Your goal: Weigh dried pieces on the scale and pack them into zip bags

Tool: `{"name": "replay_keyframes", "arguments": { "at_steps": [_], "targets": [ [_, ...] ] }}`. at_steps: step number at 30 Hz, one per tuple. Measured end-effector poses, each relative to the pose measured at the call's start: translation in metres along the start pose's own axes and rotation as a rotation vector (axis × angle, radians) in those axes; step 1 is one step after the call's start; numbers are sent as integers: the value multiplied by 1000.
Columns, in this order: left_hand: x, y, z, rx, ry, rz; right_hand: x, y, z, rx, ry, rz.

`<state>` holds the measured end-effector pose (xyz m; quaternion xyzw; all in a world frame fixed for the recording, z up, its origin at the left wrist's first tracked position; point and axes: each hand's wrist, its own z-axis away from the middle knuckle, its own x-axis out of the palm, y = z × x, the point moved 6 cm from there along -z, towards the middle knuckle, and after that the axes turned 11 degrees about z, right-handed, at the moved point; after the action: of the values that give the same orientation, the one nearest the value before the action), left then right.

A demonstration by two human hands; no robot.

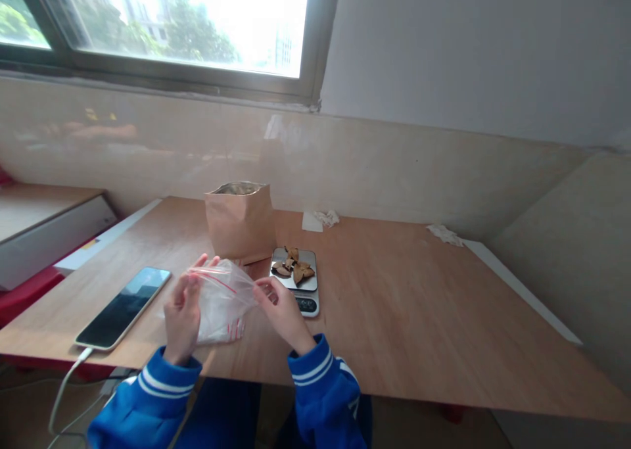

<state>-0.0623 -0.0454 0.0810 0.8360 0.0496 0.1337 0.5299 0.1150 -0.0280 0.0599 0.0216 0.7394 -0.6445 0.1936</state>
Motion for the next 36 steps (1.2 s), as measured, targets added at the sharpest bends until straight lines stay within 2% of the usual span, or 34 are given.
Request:
{"name": "replay_keyframes", "arguments": {
  "at_steps": [2,4,7,9,13,16,20,24,27,30,32,33,34,36],
  "targets": [
    [6,0,-7,-35,42,45,-10,6,16,-30,-49,-39],
    [16,-1,-16,3,47,18,-20,18,36,-29,-33,-15],
    [31,-12,-28,66,91,-12,-38,42,56,3,134,178],
    [39,-29,-32,27,152,113,-50,55,58,-30,258,333],
    [43,-70,-30,-131,315,545,-73,67,34,-118,448,582],
    [41,-86,-28,-142,336,739,-84,70,3,-90,479,737],
    [34,-91,-28,-89,335,745,-82,75,-23,1,407,875],
    [33,-90,-28,-88,324,711,-88,77,-12,69,491,868],
    [34,-88,-26,-71,301,629,-111,53,7,-10,668,701],
    [37,-89,-23,-58,257,534,-134,-2,24,-192,933,583],
    [40,-90,-22,-59,221,531,-133,-44,27,-329,1033,565],
    [41,-90,-21,-59,208,540,-126,-61,24,-386,1009,584],
    [42,-90,-20,-61,198,546,-115,-75,18,-422,920,627],
    [42,-89,-19,-70,193,544,-86,-86,5,-458,664,750]
  ]
}}
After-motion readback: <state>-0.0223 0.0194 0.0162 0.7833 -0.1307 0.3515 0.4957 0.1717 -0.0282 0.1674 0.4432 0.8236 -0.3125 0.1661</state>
